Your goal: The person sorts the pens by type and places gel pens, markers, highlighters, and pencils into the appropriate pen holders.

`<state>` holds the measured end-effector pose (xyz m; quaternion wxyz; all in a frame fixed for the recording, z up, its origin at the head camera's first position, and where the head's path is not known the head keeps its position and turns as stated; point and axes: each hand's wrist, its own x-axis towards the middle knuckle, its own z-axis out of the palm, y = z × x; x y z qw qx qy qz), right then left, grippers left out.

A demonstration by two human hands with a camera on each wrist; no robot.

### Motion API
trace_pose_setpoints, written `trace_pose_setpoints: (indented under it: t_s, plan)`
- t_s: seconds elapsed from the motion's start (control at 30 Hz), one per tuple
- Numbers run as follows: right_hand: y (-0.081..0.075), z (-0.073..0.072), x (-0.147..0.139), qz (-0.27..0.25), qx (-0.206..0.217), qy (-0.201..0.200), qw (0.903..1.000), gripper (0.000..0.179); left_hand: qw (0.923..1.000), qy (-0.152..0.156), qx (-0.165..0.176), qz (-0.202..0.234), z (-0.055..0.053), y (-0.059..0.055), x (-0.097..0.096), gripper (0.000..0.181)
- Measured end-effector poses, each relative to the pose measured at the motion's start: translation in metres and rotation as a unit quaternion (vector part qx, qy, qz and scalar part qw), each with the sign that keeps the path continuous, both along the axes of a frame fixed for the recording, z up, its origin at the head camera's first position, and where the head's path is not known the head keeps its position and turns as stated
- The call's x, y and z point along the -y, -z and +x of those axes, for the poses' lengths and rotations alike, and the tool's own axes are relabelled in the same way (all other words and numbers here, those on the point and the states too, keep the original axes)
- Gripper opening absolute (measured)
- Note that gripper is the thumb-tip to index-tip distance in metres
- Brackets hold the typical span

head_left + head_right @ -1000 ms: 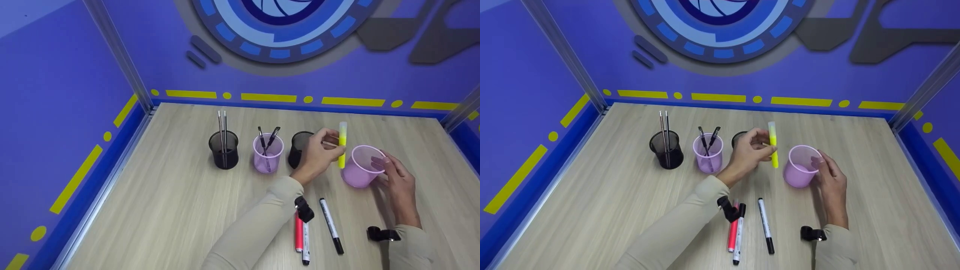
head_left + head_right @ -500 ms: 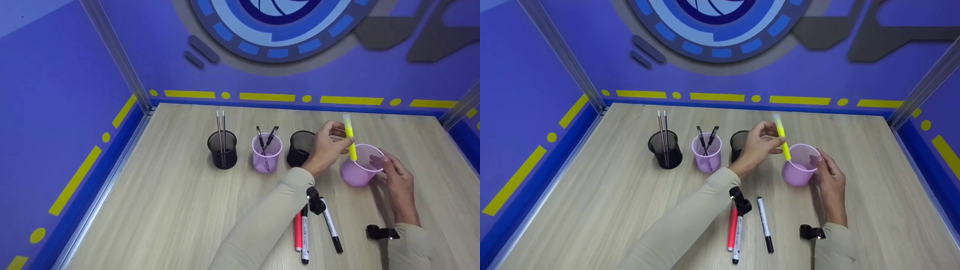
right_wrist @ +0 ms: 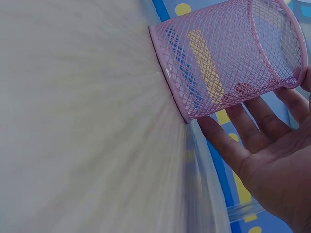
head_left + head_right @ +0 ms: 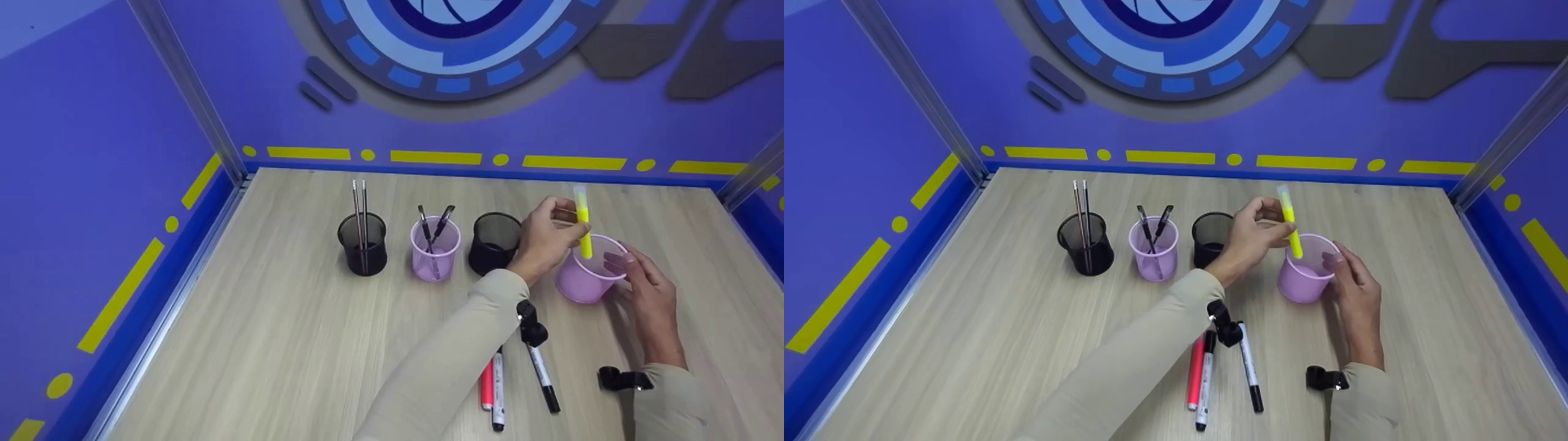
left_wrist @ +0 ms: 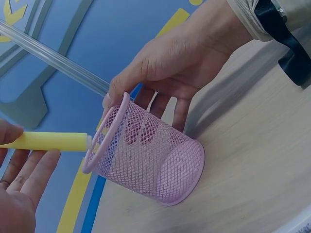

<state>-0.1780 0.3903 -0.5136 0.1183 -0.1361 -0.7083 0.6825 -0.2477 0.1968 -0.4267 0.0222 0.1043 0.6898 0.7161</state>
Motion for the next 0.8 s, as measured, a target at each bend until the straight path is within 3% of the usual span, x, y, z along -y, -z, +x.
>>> trace_pose_setpoints:
  t_s: [0.47,0.8]
  plan:
    - [0.002,0.001,0.0,-0.014,-0.017,-0.003,0.9998,0.053,0.998,0.007,-0.032,-0.054,-0.003,0.016,-0.003,0.026]
    - [0.002,0.001,0.001,0.001,-0.01,0.002,0.9999,0.056,0.997,0.036,-0.046,-0.051,0.001,0.02,-0.005,0.033]
